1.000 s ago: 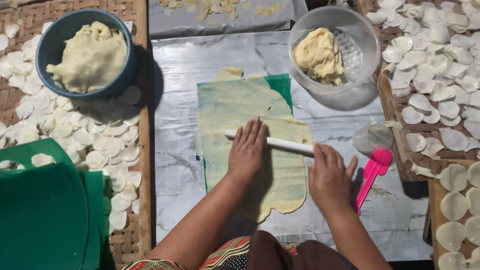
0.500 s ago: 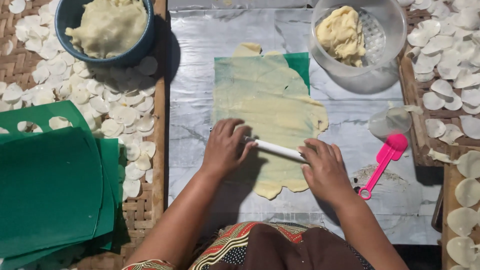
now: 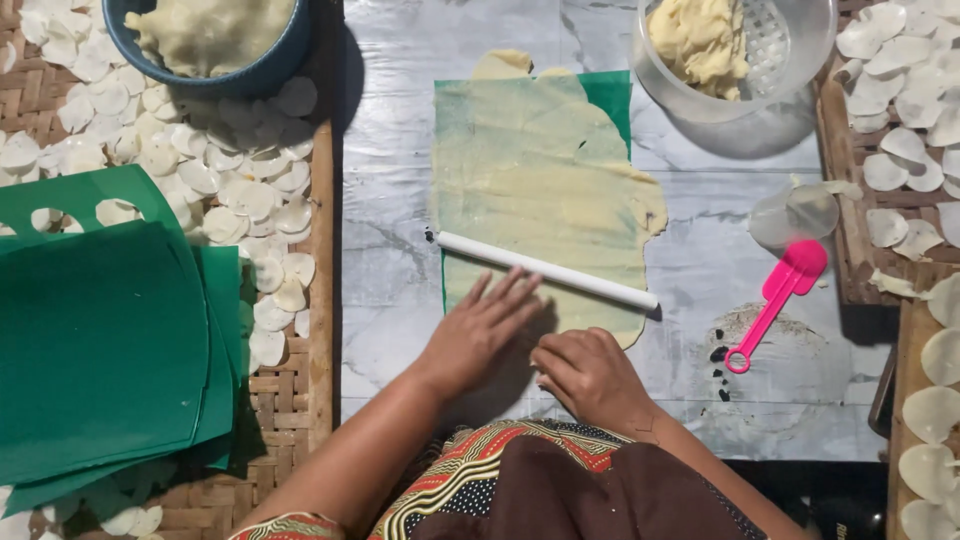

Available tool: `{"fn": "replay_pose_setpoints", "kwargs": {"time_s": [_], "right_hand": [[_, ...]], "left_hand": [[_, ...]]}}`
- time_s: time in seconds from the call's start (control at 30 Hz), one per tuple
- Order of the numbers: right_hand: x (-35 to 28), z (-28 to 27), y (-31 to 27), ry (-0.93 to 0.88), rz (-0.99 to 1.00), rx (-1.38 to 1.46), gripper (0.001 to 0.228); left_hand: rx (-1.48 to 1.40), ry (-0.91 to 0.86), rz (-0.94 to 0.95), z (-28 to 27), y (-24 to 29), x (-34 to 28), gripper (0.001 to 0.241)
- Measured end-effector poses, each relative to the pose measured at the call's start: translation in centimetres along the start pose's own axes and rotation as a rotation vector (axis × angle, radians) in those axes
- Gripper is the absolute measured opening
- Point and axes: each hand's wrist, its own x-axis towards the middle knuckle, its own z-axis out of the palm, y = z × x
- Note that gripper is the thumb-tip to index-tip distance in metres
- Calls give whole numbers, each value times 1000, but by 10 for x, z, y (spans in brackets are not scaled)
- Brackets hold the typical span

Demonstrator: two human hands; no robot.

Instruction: Roll out dough into thin sheets using a rolling pin for snack production.

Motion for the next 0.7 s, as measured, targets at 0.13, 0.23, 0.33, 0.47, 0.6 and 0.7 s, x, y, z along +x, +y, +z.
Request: {"fn": "replay_pose_setpoints", "kwargs": {"time_s": [0.13, 0.23, 0.33, 0.47, 0.6, 0.7], "right_hand": [[4, 6, -4, 39, -67, -70, 23], [2, -1, -6, 51, -47, -39, 21], [-4, -1, -6, 71, -35, -10, 23], [7, 5, -15, 70, -34, -108, 38], [3, 24, -14, 58, -4, -166, 34], [-9, 26, -10, 81, 36, -157, 30]], "left_hand": [[35, 122, 19, 17, 20, -28, 36], [117, 163, -64, 28, 12, -50, 37], [141, 164, -133, 23, 11, -60, 37], [132, 179, -170, 21, 8, -58, 34], [88, 203, -130, 24, 15, -43, 30], [45, 168, -85, 28, 14, -43, 29]]}}
